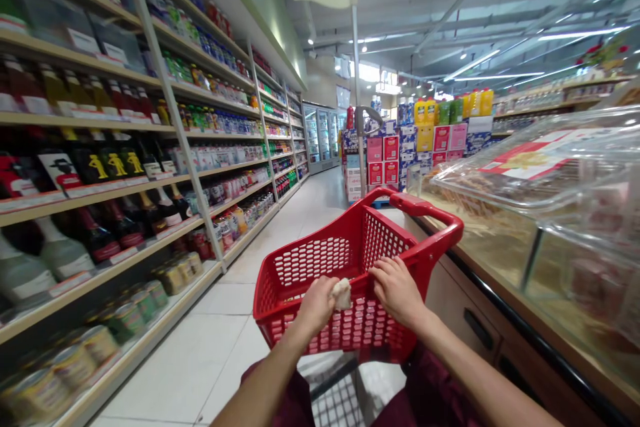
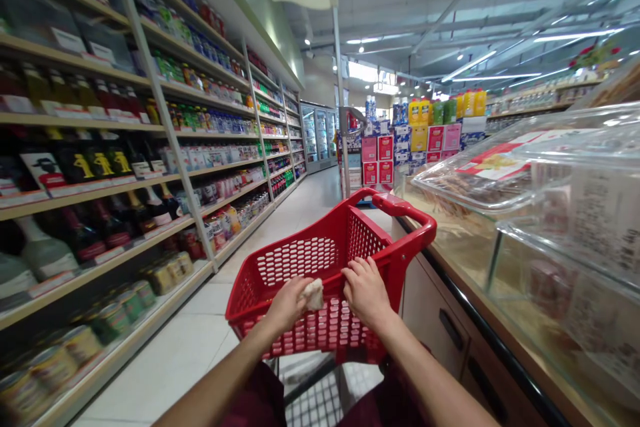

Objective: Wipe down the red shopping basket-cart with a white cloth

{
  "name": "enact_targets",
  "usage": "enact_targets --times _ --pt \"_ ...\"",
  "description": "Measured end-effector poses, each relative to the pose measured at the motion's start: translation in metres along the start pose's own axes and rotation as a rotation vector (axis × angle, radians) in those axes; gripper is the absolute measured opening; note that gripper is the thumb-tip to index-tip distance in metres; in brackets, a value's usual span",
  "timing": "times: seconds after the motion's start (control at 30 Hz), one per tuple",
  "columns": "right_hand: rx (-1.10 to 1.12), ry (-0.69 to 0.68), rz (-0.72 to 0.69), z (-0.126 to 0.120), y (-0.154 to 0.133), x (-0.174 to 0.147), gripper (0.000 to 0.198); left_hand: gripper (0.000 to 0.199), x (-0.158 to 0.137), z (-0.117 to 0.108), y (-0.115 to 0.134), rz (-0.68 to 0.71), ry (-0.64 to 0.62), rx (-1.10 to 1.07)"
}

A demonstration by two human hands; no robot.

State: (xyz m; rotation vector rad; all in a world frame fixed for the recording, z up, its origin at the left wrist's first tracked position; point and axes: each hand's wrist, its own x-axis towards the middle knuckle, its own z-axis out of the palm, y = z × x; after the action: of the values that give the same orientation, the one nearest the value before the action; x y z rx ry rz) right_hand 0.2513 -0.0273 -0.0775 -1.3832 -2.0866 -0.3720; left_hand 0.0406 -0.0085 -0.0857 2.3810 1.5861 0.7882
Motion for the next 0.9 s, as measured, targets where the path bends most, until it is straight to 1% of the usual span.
enact_targets --times 0.03,0.07,0.13,0.17,0.2,0.23,0.27,0.3,0.37,0.4,0.47,0.53,0.63,0.7,0.73,0.77,0.8,0.83,0.9 --pt "0.008 0.01 -0.009 0.001 0.0 -0.001 0.029 0.033 0.001 -0.008 -0.009 0.018 0.04 -0.022" --pt "0.016 0.025 -0.014 0.001 0.001 -0.001 0.029 0.035 0.001 -0.017 -0.02 0.029 0.131 -0.04" --pt "0.023 0.061 -0.007 0.003 -0.001 -0.001 0.028 0.044 0.001 -0.031 -0.038 -0.035 0.331 -0.002" --pt "0.022 0.074 0.002 0.004 -0.002 -0.001 0.027 0.046 0.0 -0.033 -0.043 -0.054 0.443 0.054" --pt "0.02 0.082 0.013 0.006 -0.003 -0.001 0.027 0.045 -0.002 -0.029 -0.044 -0.047 0.495 0.109" --pt "0.017 0.085 0.02 0.007 -0.005 0.0 0.026 0.043 -0.005 -0.021 -0.042 -0.005 0.459 0.142" --pt "0.014 0.082 0.022 0.009 -0.007 0.0 0.026 0.042 -0.009 -0.009 -0.035 0.056 0.396 0.163" --pt "0.008 0.077 0.018 0.01 -0.009 0.0 0.026 0.041 -0.012 0.007 -0.026 0.106 0.368 0.177" --pt "-0.008 0.067 0.005 0.012 -0.011 0.001 0.026 0.039 -0.015 0.037 -0.006 0.17 0.403 0.219" --pt "-0.018 0.06 -0.004 0.012 -0.011 0.002 0.026 0.037 -0.016 0.048 0.003 0.219 0.407 0.242" --pt "-0.034 0.036 -0.025 0.013 -0.011 0.003 0.026 0.035 -0.015 0.059 0.01 0.272 0.432 0.286" --pt "-0.039 0.016 -0.045 0.014 -0.009 0.004 0.026 0.034 -0.017 0.054 0.0 0.292 0.434 0.323" --pt "-0.037 0.02 -0.071 0.017 -0.007 0.004 0.028 0.032 -0.03 0.032 -0.038 0.276 0.419 0.359" --pt "-0.038 0.039 -0.081 0.02 -0.009 0.004 0.03 0.03 -0.041 0.019 -0.063 0.22 0.47 0.384" --pt "-0.042 0.049 -0.082 0.022 -0.011 0.004 0.031 0.031 -0.045 0.015 -0.07 0.181 0.51 0.395" --pt "-0.048 0.057 -0.079 0.024 -0.014 0.005 0.03 0.033 -0.046 0.014 -0.072 0.151 0.543 0.397" --pt "-0.056 0.064 -0.073 0.026 -0.017 0.005 0.03 0.035 -0.045 0.016 -0.069 0.142 0.557 0.386" --pt "-0.066 0.069 -0.068 0.028 -0.02 0.005 0.03 0.037 -0.042 0.021 -0.061 0.155 0.545 0.363" --pt "-0.088 0.074 -0.062 0.029 -0.024 0.005 0.029 0.041 -0.029 0.033 -0.036 0.232 0.473 0.293"
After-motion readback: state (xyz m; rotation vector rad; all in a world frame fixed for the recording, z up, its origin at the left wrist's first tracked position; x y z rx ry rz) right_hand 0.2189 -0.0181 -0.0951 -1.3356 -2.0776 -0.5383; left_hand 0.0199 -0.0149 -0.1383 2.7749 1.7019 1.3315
